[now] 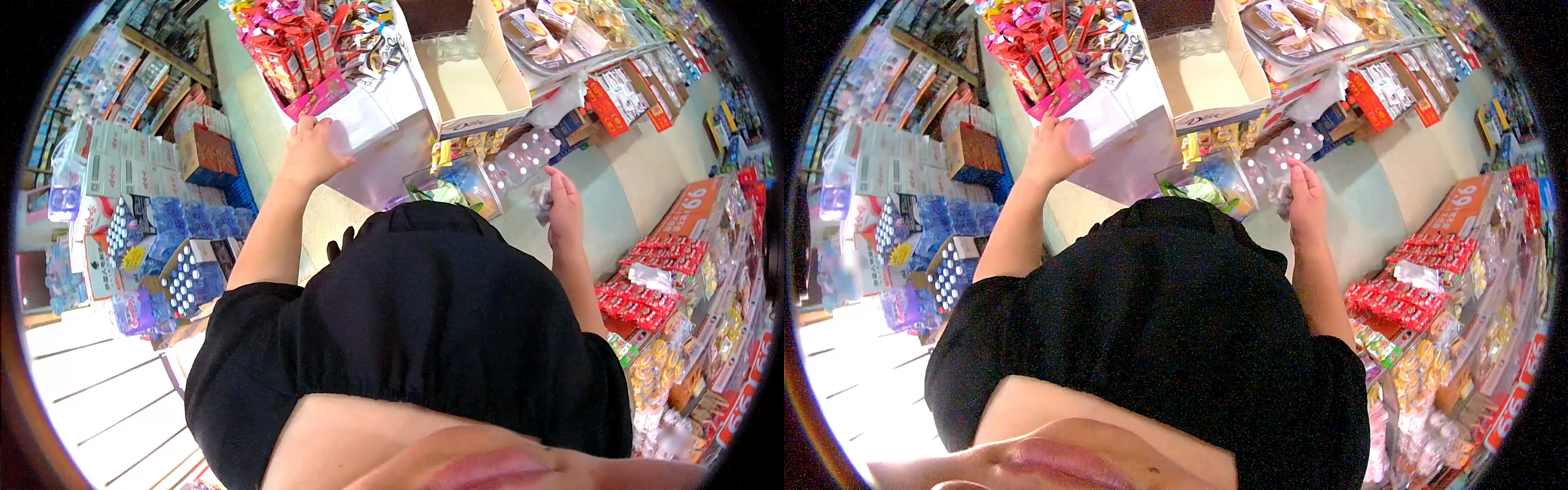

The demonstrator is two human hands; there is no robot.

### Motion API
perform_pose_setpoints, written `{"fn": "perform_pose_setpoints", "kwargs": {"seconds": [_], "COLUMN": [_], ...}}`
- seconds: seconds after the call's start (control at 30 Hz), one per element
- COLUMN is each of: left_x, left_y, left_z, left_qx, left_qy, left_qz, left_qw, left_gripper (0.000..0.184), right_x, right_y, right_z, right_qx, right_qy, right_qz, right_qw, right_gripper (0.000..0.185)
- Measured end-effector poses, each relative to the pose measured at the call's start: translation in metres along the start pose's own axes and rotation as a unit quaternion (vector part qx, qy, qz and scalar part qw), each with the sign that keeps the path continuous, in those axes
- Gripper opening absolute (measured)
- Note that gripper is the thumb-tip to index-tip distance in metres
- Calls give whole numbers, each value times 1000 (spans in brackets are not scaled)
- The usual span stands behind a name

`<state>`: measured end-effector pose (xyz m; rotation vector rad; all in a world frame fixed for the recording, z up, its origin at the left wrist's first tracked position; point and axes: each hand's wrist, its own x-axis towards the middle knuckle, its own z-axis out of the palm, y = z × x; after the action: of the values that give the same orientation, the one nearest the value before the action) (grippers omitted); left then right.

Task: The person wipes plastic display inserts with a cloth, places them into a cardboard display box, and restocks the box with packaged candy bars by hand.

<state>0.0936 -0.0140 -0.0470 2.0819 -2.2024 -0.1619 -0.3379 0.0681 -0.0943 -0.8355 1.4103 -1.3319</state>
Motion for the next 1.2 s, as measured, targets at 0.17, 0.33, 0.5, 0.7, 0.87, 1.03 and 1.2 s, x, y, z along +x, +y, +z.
{"fn": "perform_pose_setpoints", "kwargs": {"seconds": [0.17,0.33,0.5,0.7,0.87,1.03,1.2], "left_x": [13,13,-5,-41,-49,-48,-49], "left_y": [2,-4,3,35,69,93,111], "left_z": [8,7,0,-35,-54,-66,-69], "left_qx": [39,12,-19,-63,-67,-78,-71], "left_qy": [-6,7,175,243,255,263,258], "left_qz": [27,33,105,191,246,281,299], "left_qw": [999,999,979,949,933,919,916], "left_gripper": [80,73,73,78,79,77,77], "right_x": [-23,-32,-36,-34,-26,-48,-33], "right_y": [-20,-12,-12,-53,-84,-103,-88], "right_z": [8,5,6,55,109,138,137], "right_qx": [27,29,61,253,320,83,30], "right_qy": [6,-17,-22,-155,-298,-309,-191], "right_qz": [17,17,39,30,-21,-93,-139], "right_qw": [999,999,997,954,899,943,971], "right_gripper": [31,30,31,47,58,56,26]}}
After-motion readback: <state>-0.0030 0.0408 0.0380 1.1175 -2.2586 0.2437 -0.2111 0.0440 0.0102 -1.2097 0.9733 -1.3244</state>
